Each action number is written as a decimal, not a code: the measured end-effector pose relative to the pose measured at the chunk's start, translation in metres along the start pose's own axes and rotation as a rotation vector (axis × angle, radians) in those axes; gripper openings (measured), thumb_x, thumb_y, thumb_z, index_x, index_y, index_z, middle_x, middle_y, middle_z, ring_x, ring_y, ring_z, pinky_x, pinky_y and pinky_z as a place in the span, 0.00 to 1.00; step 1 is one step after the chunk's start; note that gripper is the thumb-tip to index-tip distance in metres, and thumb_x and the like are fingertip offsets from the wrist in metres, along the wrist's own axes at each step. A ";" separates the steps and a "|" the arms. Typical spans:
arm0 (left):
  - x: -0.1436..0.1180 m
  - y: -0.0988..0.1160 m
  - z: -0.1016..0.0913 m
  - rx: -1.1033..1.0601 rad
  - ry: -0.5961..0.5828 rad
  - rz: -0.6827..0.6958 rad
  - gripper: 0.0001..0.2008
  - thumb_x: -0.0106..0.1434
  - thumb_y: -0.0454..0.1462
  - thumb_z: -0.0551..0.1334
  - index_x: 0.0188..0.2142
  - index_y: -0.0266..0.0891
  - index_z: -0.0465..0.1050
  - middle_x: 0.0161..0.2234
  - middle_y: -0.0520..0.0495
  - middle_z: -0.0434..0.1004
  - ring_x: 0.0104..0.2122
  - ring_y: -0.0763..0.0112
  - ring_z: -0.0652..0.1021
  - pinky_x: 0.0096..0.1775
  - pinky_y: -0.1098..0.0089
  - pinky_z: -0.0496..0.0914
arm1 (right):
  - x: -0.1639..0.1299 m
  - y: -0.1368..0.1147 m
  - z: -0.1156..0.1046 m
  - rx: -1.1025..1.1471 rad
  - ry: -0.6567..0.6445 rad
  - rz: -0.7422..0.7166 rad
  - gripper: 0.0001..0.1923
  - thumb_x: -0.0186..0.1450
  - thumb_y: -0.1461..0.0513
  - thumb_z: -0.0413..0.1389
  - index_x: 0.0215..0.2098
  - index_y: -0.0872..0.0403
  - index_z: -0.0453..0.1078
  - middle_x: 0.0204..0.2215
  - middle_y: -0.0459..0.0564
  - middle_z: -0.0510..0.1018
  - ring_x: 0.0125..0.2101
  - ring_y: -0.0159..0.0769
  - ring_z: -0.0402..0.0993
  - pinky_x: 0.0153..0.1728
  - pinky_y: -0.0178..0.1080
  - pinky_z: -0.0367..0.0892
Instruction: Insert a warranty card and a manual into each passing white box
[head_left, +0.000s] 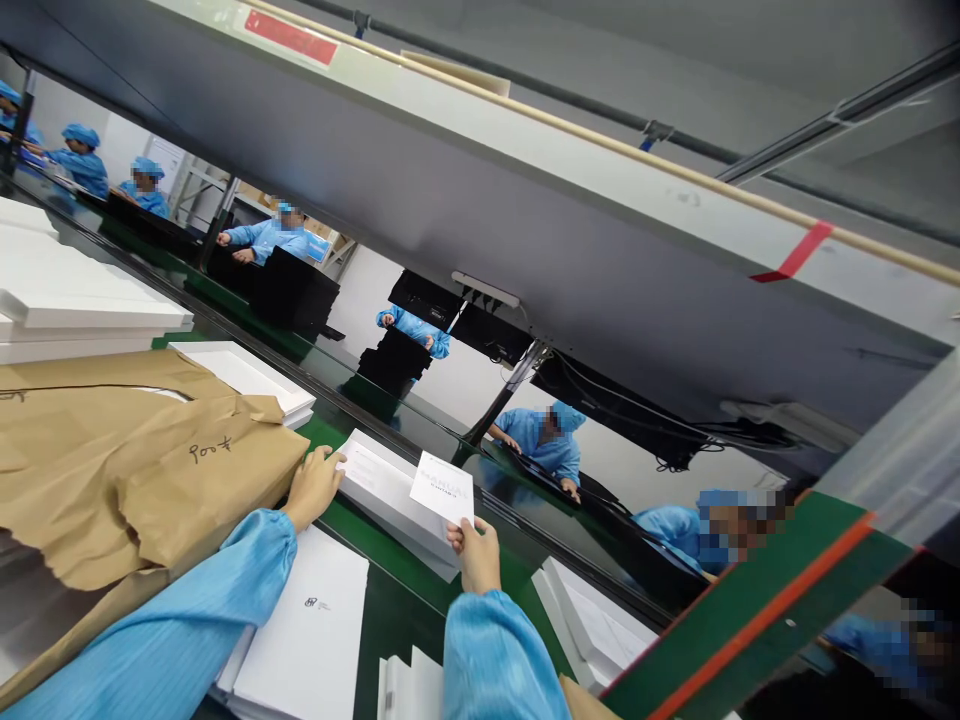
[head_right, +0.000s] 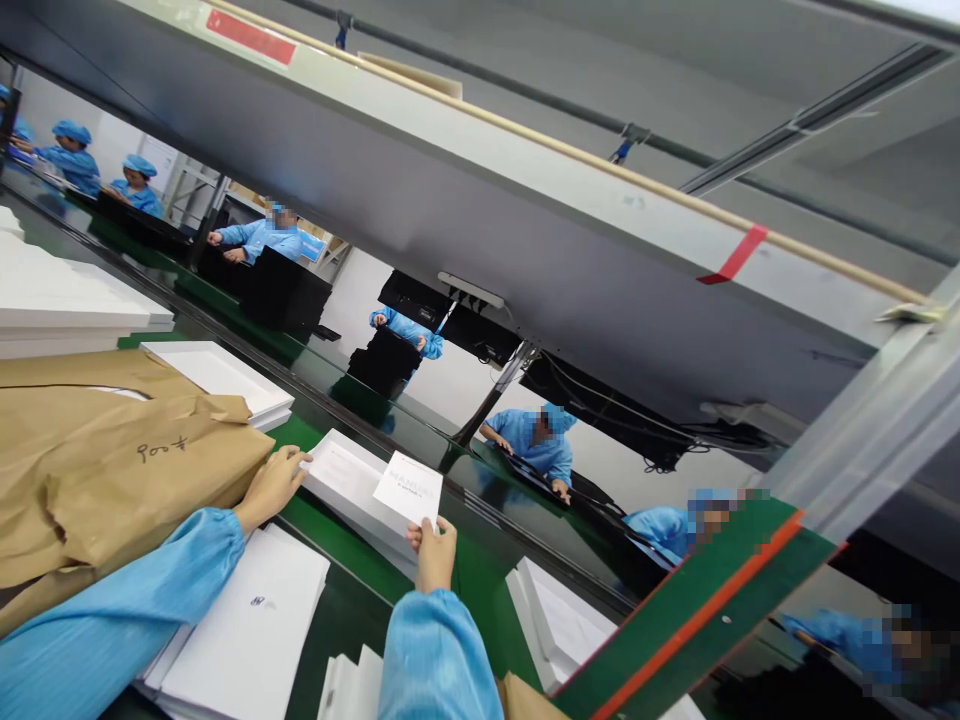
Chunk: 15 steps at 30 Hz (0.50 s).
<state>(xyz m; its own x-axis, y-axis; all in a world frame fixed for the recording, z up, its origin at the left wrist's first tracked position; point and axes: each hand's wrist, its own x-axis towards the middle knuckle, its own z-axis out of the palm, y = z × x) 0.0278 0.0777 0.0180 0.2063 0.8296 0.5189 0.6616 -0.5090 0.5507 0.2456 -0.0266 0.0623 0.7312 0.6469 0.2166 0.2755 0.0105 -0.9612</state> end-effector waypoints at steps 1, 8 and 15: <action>-0.003 -0.001 -0.006 -0.070 -0.001 -0.015 0.13 0.56 0.38 0.47 0.40 0.43 0.63 0.42 0.45 0.61 0.42 0.67 0.65 0.40 0.67 0.61 | 0.011 0.002 0.003 -0.060 0.012 0.017 0.13 0.58 0.58 0.48 0.38 0.58 0.58 0.21 0.43 0.69 0.19 0.27 0.66 0.21 0.32 0.63; -0.029 -0.010 -0.029 -0.410 -0.062 -0.068 0.10 0.55 0.36 0.47 0.33 0.39 0.64 0.36 0.47 0.62 0.38 0.71 0.68 0.42 0.68 0.61 | 0.032 0.012 -0.001 -0.627 0.019 0.042 0.13 0.59 0.60 0.48 0.42 0.56 0.60 0.40 0.50 0.65 0.36 0.35 0.65 0.35 0.43 0.63; -0.035 -0.015 -0.023 -0.512 -0.120 -0.101 0.10 0.54 0.37 0.47 0.32 0.39 0.64 0.35 0.47 0.63 0.34 0.71 0.70 0.38 0.67 0.64 | 0.003 0.019 0.005 -1.065 -0.077 -0.151 0.11 0.59 0.56 0.45 0.34 0.50 0.66 0.40 0.49 0.67 0.45 0.43 0.56 0.43 0.56 0.45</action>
<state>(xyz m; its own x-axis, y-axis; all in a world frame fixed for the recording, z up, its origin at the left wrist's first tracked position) -0.0063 0.0505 0.0067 0.2604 0.8853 0.3853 0.2525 -0.4476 0.8578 0.2496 -0.0210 0.0442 0.6130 0.7413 0.2733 0.7883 -0.5508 -0.2743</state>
